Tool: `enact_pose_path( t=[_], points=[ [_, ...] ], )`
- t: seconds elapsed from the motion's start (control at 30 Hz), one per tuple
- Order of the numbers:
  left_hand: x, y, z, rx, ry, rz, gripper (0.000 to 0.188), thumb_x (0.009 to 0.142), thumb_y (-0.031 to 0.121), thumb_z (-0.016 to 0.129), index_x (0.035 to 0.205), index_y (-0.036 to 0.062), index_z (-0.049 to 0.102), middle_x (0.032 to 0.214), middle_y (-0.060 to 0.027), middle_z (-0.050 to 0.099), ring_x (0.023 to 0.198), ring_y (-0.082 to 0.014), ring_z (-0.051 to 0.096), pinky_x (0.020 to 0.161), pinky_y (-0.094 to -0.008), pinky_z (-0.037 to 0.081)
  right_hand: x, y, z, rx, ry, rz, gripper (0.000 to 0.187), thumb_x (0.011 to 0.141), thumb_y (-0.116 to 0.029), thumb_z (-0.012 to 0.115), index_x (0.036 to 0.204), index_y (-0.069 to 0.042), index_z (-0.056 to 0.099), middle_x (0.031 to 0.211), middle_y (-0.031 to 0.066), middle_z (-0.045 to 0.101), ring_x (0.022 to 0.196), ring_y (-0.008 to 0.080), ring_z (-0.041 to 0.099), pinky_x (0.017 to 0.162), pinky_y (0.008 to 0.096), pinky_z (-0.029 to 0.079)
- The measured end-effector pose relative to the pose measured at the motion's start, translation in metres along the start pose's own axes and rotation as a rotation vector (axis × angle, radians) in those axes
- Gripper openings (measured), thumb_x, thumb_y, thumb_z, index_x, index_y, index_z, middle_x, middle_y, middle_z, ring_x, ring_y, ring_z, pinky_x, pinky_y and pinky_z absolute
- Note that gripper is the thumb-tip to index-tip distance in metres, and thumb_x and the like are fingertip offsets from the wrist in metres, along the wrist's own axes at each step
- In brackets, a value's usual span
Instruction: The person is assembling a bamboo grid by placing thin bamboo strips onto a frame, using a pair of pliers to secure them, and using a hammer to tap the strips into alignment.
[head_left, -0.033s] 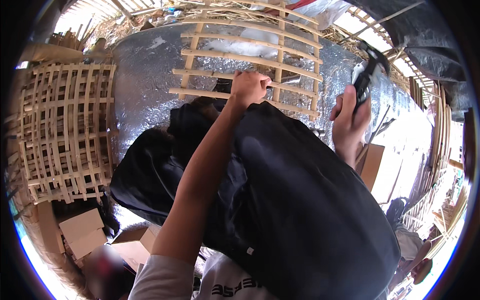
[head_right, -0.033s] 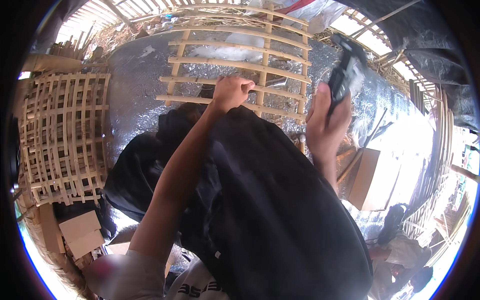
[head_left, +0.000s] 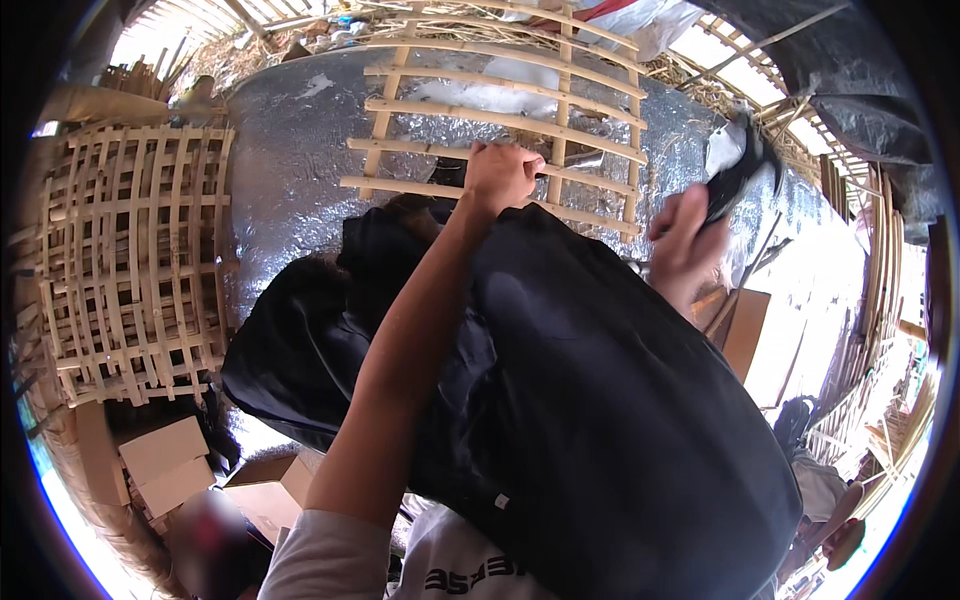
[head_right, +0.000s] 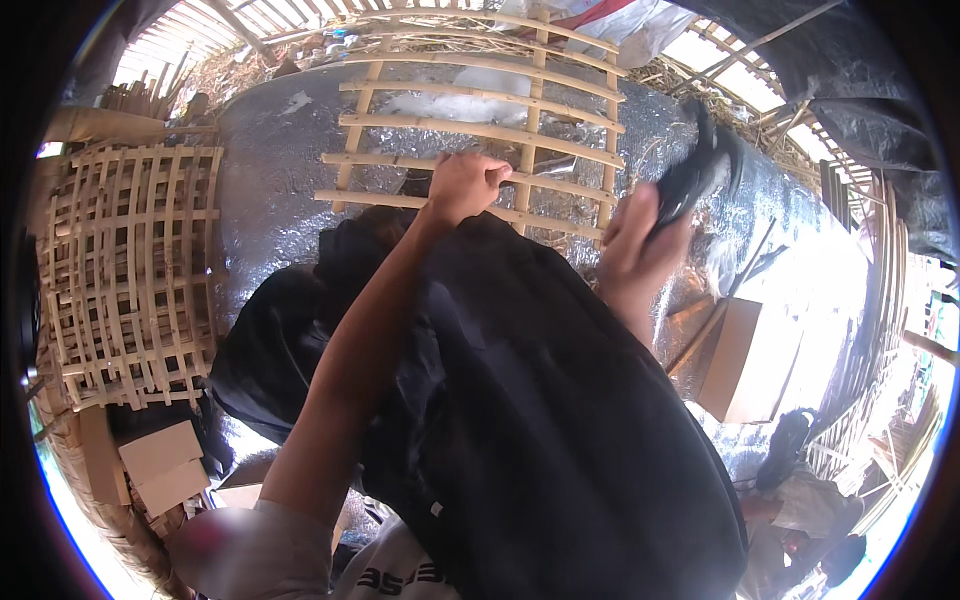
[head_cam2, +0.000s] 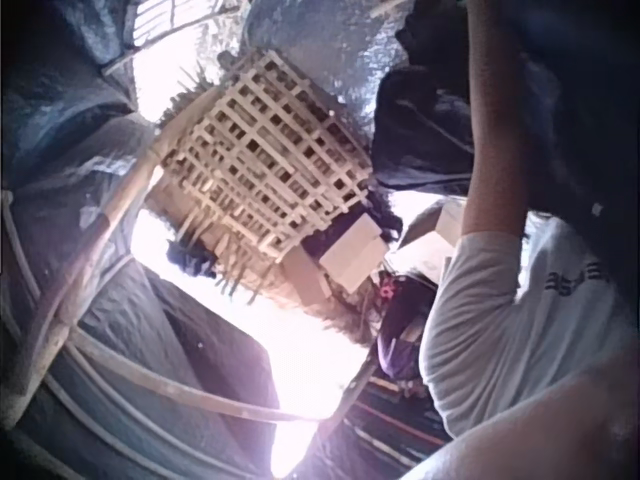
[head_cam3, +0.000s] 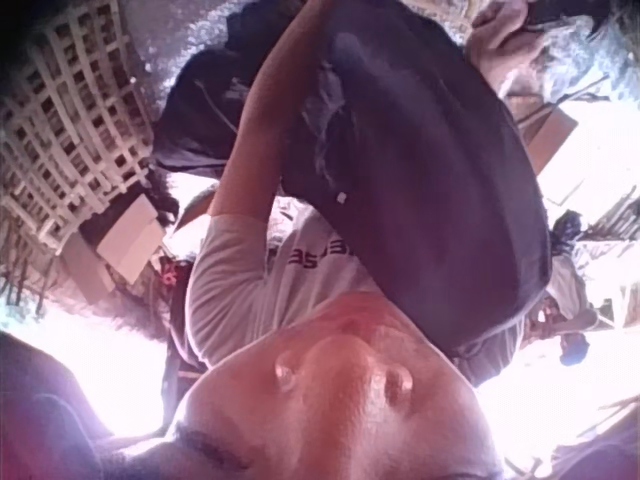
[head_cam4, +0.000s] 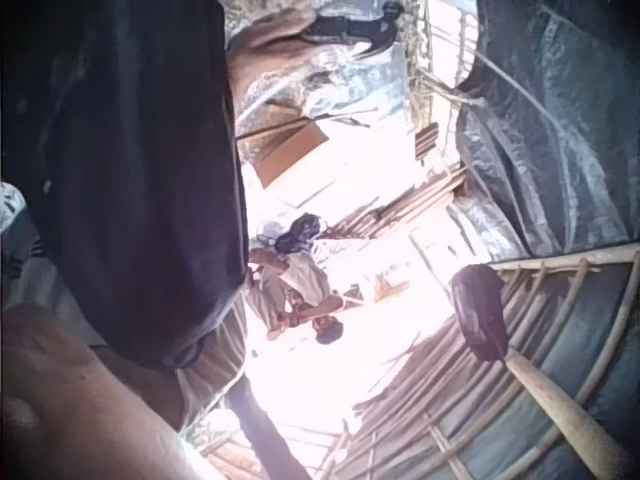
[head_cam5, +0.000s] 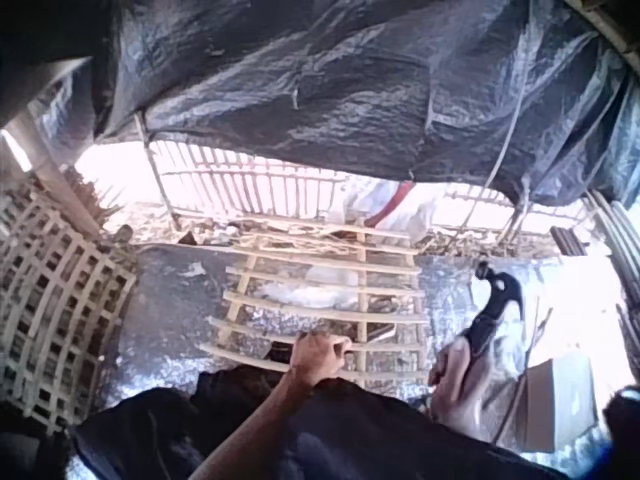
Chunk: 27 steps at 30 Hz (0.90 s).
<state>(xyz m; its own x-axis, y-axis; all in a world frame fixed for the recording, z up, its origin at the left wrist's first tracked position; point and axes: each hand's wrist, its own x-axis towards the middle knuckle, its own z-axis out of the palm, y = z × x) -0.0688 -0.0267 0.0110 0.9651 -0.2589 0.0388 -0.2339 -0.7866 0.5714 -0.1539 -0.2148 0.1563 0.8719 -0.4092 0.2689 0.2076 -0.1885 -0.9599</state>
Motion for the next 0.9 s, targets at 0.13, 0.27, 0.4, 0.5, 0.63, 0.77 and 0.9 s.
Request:
enact_pose_path(
  t=[0.13, 0.27, 0.4, 0.5, 0.63, 0.77, 0.9],
  points=[
    [0.004, 0.001, 0.009, -0.065, 0.057, 0.040, 0.017, 0.088, 0.027, 0.060, 0.089, 0.0270, 0.077, 0.085, -0.0070, 0.073, 0.083, -0.0294, 0.068, 0.090, -0.0507, 0.043, -0.053, 0.143, -0.018, -0.723, -0.151, -0.171, 0.031, 0.097, -0.026, 0.063, 0.112, -0.002, 0.052, 0.076, 0.0213, 0.056, 0.074, 0.0400, 0.057, 0.068, 0.0487, 0.046],
    [-0.010, -0.004, 0.019, -0.050, 0.024, 0.054, 0.013, 0.086, 0.028, 0.063, 0.085, 0.0242, 0.075, 0.084, -0.0068, 0.072, 0.083, -0.0305, 0.068, 0.084, -0.0504, 0.047, -0.035, 0.091, -0.032, -0.620, -0.262, 0.278, 0.032, 0.095, -0.029, 0.067, 0.103, 0.001, 0.058, 0.077, 0.0249, 0.062, 0.073, 0.0434, 0.061, 0.067, 0.0485, 0.046],
    [-0.002, -0.004, 0.000, -0.032, 0.041, 0.014, 0.019, 0.090, 0.035, 0.065, 0.087, 0.0194, 0.076, 0.081, -0.0068, 0.071, 0.080, -0.0304, 0.067, 0.086, -0.0471, 0.046, 0.010, -0.027, -0.034, -0.431, -0.271, 0.286, 0.029, 0.099, -0.025, 0.062, 0.087, 0.001, 0.060, 0.062, 0.0056, 0.055, 0.055, 0.0098, 0.046, 0.049, 0.0328, 0.037],
    [-0.004, -0.008, -0.004, 0.030, 0.019, -0.063, 0.022, 0.090, 0.035, 0.064, 0.085, 0.0183, 0.076, 0.077, -0.0069, 0.071, 0.078, -0.0310, 0.068, 0.088, -0.0484, 0.044, 0.009, -0.059, -0.010, -0.110, -0.127, 0.163, 0.023, 0.101, -0.024, 0.058, 0.095, -0.002, 0.055, 0.061, -0.0021, 0.049, 0.050, 0.0046, 0.043, 0.045, 0.0229, 0.033],
    [0.013, 0.015, 0.005, 0.036, 0.003, -0.032, 0.024, 0.091, 0.035, 0.060, 0.081, 0.0188, 0.075, 0.084, -0.0080, 0.073, 0.084, -0.0317, 0.068, 0.090, -0.0527, 0.042, -0.026, 0.090, -0.015, -0.711, -0.377, 0.129, 0.022, 0.098, -0.019, 0.058, 0.104, 0.001, 0.052, 0.077, 0.0211, 0.055, 0.075, 0.0361, 0.054, 0.062, 0.0404, 0.042],
    [0.001, 0.008, 0.006, -0.002, -0.019, -0.059, 0.024, 0.091, 0.035, 0.060, 0.080, 0.0194, 0.074, 0.088, -0.0083, 0.072, 0.090, -0.0306, 0.068, 0.093, -0.0550, 0.040, -0.039, 0.080, -0.008, -0.634, -0.481, -0.029, 0.027, 0.096, -0.021, 0.064, 0.106, 0.003, 0.057, 0.081, 0.0245, 0.062, 0.076, 0.0375, 0.064, 0.066, 0.0422, 0.049],
    [-0.004, -0.012, -0.003, 0.038, 0.045, -0.067, 0.026, 0.091, 0.038, 0.063, 0.084, 0.0161, 0.076, 0.085, -0.0065, 0.072, 0.082, -0.0301, 0.068, 0.089, -0.0497, 0.042, 0.014, -0.036, 0.007, -0.545, -0.391, 0.160, 0.023, 0.104, -0.025, 0.053, 0.098, -0.003, 0.056, 0.067, 0.0024, 0.057, 0.058, 0.0119, 0.055, 0.051, 0.0288, 0.044]
  ],
)
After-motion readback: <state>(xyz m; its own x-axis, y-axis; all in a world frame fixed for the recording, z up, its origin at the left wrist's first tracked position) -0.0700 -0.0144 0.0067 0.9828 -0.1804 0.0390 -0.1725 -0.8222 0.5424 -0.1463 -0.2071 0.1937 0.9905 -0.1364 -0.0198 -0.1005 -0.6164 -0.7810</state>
